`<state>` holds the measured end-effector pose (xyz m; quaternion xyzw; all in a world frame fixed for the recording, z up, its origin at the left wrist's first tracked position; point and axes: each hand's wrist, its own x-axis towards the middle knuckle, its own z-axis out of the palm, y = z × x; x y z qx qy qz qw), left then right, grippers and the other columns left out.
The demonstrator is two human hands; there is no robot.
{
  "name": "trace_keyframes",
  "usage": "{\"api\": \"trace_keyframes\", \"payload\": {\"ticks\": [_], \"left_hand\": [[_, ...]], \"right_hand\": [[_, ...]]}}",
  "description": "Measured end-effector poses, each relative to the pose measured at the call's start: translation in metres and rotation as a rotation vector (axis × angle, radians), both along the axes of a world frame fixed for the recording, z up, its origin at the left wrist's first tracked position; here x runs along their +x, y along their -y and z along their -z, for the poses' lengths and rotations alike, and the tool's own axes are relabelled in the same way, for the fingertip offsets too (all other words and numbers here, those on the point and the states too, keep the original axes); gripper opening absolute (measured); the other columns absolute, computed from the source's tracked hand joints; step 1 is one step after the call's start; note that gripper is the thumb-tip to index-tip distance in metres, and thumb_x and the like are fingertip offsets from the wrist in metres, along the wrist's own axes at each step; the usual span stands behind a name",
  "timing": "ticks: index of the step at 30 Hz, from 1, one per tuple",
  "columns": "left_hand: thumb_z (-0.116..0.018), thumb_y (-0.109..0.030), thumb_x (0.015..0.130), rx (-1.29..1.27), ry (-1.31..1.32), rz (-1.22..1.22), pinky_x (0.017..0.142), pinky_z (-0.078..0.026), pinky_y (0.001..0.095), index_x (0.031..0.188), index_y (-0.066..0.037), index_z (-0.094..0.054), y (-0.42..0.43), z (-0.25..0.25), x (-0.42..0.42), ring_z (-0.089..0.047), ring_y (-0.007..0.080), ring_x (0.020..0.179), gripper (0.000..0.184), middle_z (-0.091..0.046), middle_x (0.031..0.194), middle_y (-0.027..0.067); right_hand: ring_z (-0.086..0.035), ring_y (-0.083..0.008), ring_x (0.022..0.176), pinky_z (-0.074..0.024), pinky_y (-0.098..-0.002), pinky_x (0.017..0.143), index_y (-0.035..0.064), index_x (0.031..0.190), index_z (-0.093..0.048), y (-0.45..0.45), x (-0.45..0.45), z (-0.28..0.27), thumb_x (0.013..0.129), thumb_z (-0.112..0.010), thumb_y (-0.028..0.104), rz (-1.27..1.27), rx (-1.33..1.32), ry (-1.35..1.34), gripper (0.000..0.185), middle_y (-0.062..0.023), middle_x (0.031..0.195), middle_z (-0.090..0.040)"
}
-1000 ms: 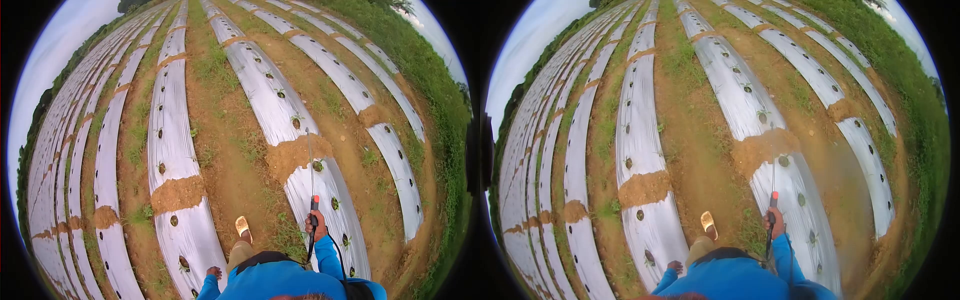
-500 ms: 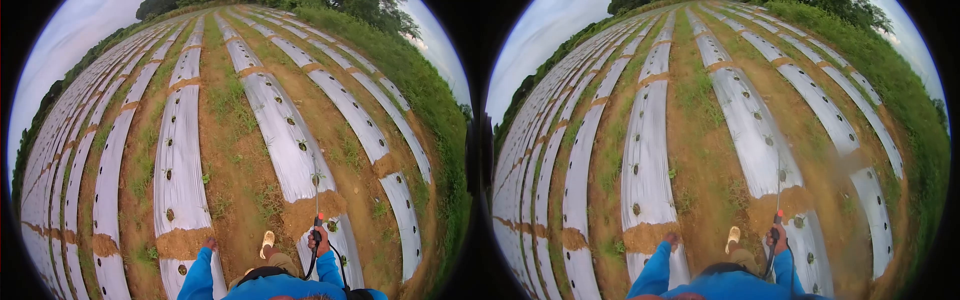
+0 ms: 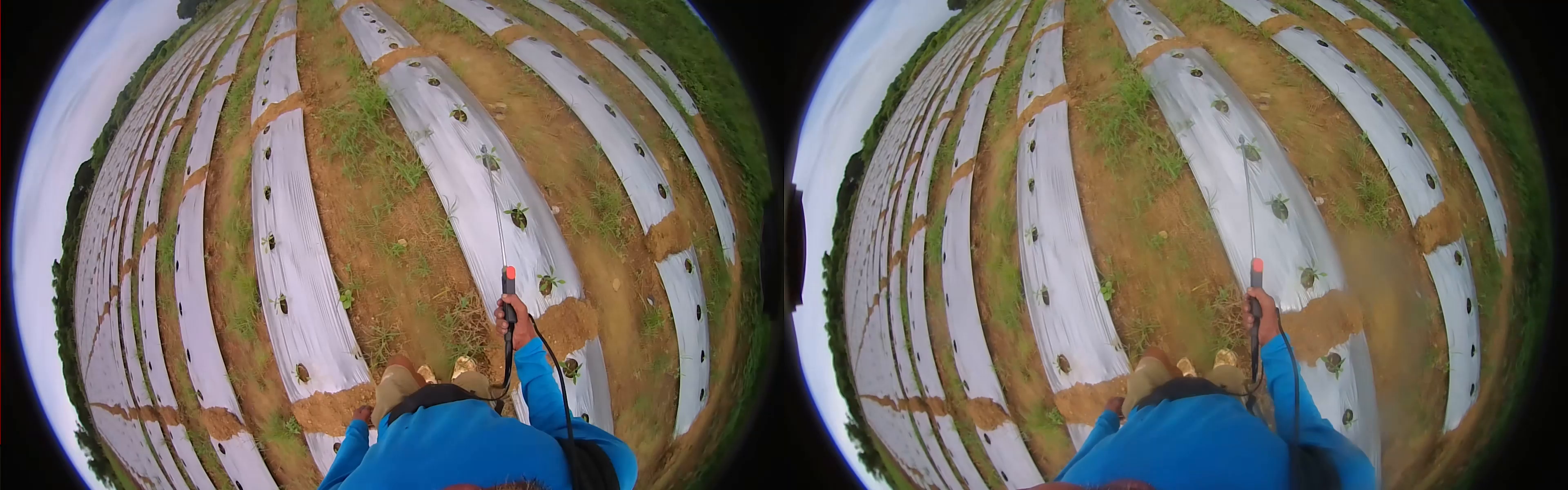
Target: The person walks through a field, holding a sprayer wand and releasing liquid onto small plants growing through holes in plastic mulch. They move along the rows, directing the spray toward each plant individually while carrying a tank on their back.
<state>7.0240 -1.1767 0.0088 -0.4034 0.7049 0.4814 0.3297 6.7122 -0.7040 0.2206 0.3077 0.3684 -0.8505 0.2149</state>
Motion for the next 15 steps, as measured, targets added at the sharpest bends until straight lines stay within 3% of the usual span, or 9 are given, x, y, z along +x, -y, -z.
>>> {"api": "trace_keyframes", "payload": {"ticks": [4, 6, 7, 9, 10, 11, 13, 15], "left_hand": [[-0.046, -0.032, 0.083, -0.047, 0.107, -0.117, 0.053, -0.049, 0.0405, 0.093, -0.005, -0.059, -0.001, -0.018, -0.097, -0.059, 0.0227, 0.067, 0.032, -0.062, 0.078, 0.0102], [-0.060, -0.029, 0.077, 0.018, 0.230, -0.240, 0.050, -0.050, 0.0413, 0.099, -0.003, -0.060, 0.010, -0.004, -0.156, -0.059, 0.0282, 0.069, 0.035, -0.060, 0.091, 0.0141], [-0.060, -0.029, 0.077, 0.034, 0.237, -0.237, 0.050, -0.050, 0.0413, 0.099, -0.003, -0.060, 0.019, 0.009, -0.181, -0.059, 0.0282, 0.069, 0.035, -0.060, 0.091, 0.0141], [-0.047, -0.025, 0.084, 0.167, 0.229, -0.415, 0.040, -0.043, 0.0351, 0.091, -0.003, -0.056, 0.031, 0.038, -0.247, -0.053, 0.0226, 0.049, 0.025, -0.059, 0.070, 0.0121], [-0.048, -0.022, 0.085, 0.065, 0.220, -0.350, 0.035, -0.037, 0.0314, 0.090, -0.003, -0.054, 0.026, 0.028, -0.290, -0.047, 0.0190, 0.044, 0.021, -0.054, 0.065, 0.0118], [-0.048, -0.022, 0.085, 0.075, 0.246, -0.359, 0.035, -0.037, 0.0314, 0.090, -0.003, -0.054, 0.039, 0.024, -0.293, -0.047, 0.0190, 0.044, 0.021, -0.054, 0.065, 0.0118], [-0.047, -0.019, 0.086, 0.264, 0.061, -0.458, 0.035, -0.031, 0.0285, 0.088, -0.003, -0.053, 0.052, 0.043, -0.398, -0.041, 0.0159, 0.042, 0.017, -0.051, 0.063, 0.0109], [-0.047, -0.018, 0.086, 0.253, 0.022, -0.402, 0.035, -0.031, 0.0279, 0.087, -0.003, -0.052, 0.064, 0.024, -0.480, -0.040, 0.0152, 0.042, 0.016, -0.051, 0.063, 0.0105]], "right_hand": [[-0.040, -0.0082, 0.043, -0.0349, -0.0229, 0.038, 0.0079, 0.086, -0.046, 0.027, -0.093, 0.008, 0.080, -0.060, 0.031, 0.031, 0.053, -0.013, 0.028, -0.0022, 0.063, -0.046], [-0.040, -0.0084, 0.041, -0.0349, -0.0234, 0.037, 0.0078, 0.084, -0.047, 0.042, -0.140, 0.013, 0.080, -0.060, 0.031, 0.047, 0.102, -0.017, 0.027, -0.0021, 0.062, -0.047], [-0.040, -0.0084, 0.041, -0.0349, -0.0234, 0.037, 0.0078, 0.084, -0.047, 0.050, -0.158, 0.019, 0.080, -0.060, 0.031, 0.048, 0.119, -0.013, 0.027, -0.0021, 0.062, -0.047], [-0.039, -0.0091, 0.039, -0.0344, -0.0241, 0.035, 0.0075, 0.083, -0.048, 0.063, -0.200, 0.025, 0.079, -0.060, 0.031, 0.037, 0.045, 0.024, 0.027, -0.0026, 0.061, -0.047], [-0.038, -0.0099, 0.038, -0.0339, -0.0245, 0.035, 0.0075, 0.082, -0.049, 0.069, -0.219, 0.029, 0.079, -0.060, 0.032, 0.019, 0.049, 0.058, 0.027, -0.0031, 0.060, -0.047], [-0.038, -0.0099, 0.038, -0.0339, -0.0245, 0.035, 0.0075, 0.082, -0.049, 0.081, -0.216, 0.024, 0.079, -0.060, 0.032, 0.009, 0.063, 0.081, 0.027, -0.0031, 0.060, -0.047], [-0.039, -0.0104, 0.038, -0.0340, -0.0242, 0.035, 0.0081, 0.082, -0.050, 0.089, -0.271, 0.004, 0.079, -0.059, 0.034, 0.004, 0.028, 0.122, 0.027, -0.0026, 0.059, -0.047], [-0.038, -0.0103, 0.038, -0.0340, -0.0241, 0.035, 0.0078, 0.081, -0.050, 0.104, -0.306, -0.020, 0.079, -0.059, 0.034, 0.021, -0.005, 0.132, 0.028, -0.0024, 0.058, -0.046]]}}
